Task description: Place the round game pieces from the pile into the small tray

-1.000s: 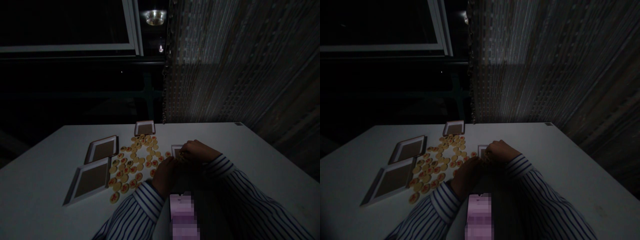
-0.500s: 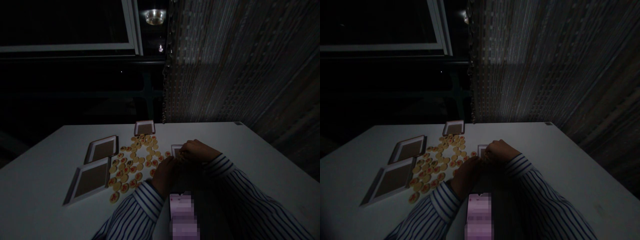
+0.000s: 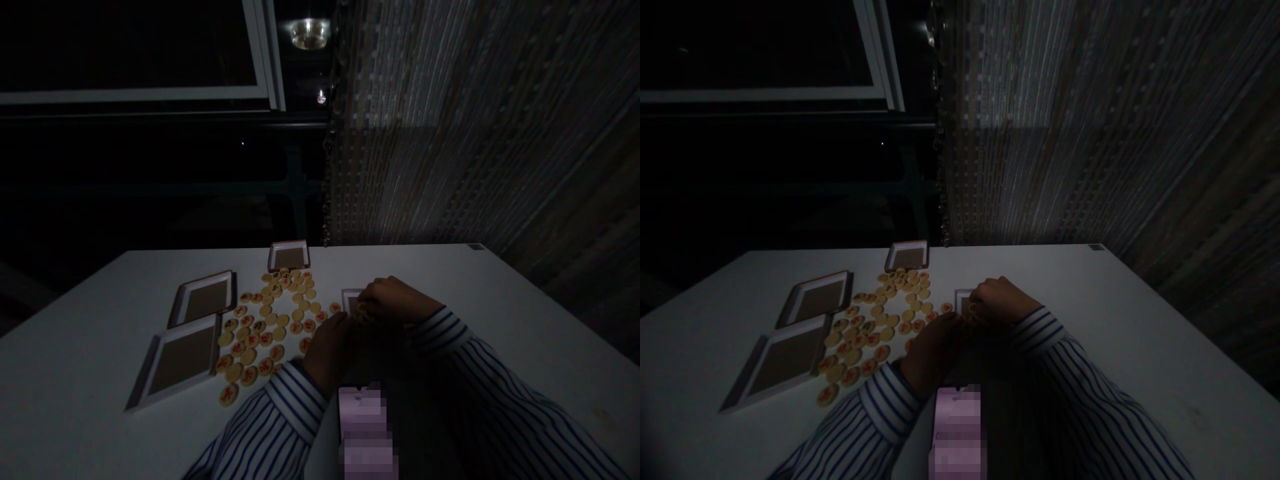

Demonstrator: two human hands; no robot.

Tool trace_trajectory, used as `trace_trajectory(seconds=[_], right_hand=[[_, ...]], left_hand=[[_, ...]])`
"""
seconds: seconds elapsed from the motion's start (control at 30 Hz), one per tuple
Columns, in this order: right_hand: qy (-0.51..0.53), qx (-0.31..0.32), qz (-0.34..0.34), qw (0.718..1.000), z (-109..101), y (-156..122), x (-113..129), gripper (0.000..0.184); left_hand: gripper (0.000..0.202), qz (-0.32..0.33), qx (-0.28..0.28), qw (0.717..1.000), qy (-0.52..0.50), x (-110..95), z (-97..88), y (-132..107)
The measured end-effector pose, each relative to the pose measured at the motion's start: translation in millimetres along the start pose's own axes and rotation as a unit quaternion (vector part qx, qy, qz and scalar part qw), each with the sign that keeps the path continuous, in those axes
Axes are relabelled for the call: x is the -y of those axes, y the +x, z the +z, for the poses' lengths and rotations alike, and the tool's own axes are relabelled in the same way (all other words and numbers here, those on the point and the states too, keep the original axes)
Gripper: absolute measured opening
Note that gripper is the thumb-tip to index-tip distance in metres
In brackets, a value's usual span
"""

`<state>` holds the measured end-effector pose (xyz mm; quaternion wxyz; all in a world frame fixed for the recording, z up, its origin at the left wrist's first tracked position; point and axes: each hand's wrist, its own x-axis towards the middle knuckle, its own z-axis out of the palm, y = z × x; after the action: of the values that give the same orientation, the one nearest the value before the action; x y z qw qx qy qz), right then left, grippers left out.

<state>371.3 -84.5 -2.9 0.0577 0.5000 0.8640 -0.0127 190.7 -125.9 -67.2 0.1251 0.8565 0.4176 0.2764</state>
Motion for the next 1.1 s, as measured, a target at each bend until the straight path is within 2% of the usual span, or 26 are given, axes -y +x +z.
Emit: trace_trajectory(seconds=[0.33, 0.57, 0.7, 0.8, 0.9, 1.0, 1.1], right_hand=[[-0.031, -0.055, 0.016, 0.998, -4.0, 0.9, 3.8, 0.027], [-0.016, -0.076, 0.017, 0.997, -8.5, 2.4, 9.7, 0.028], [-0.026, -0.080, 0.020, 0.996, -13.0, 11.9, 11.7, 0.029], [-0.034, -0.090, 0.014, 0.995, -20.0, 27.4, 12.6, 0.029], [-0.041, -0.094, 0.008, 0.995, -26.6, 49.4, 16.5, 0.030], [-0.042, -0.089, 0.009, 0.995, -29.1, 75.4, 24.2, 0.031], [-0.029, -0.087, 0.025, 0.995, -27.3, 101.9, 33.0, 0.031]], left_hand=[[0.025, 0.016, -0.050, 0.998, -0.024, 9.5, 8.2, -1.4], [0.027, -0.003, -0.059, 0.997, -0.059, 4.1, -15.7, -0.9], [0.029, -0.040, -0.059, 0.996, -0.060, 11.5, -38.5, -0.9], [0.027, -0.067, -0.073, 0.993, -0.057, 28.8, -64.9, 5.5], [0.028, -0.122, -0.089, 0.987, -0.046, 58.3, -94.6, 16.0], [0.033, -0.184, -0.072, 0.980, -0.036, 92.9, -118.5, 26.1], [0.038, -0.238, -0.053, 0.970, -0.001, 119.5, -132.4, 33.5]])
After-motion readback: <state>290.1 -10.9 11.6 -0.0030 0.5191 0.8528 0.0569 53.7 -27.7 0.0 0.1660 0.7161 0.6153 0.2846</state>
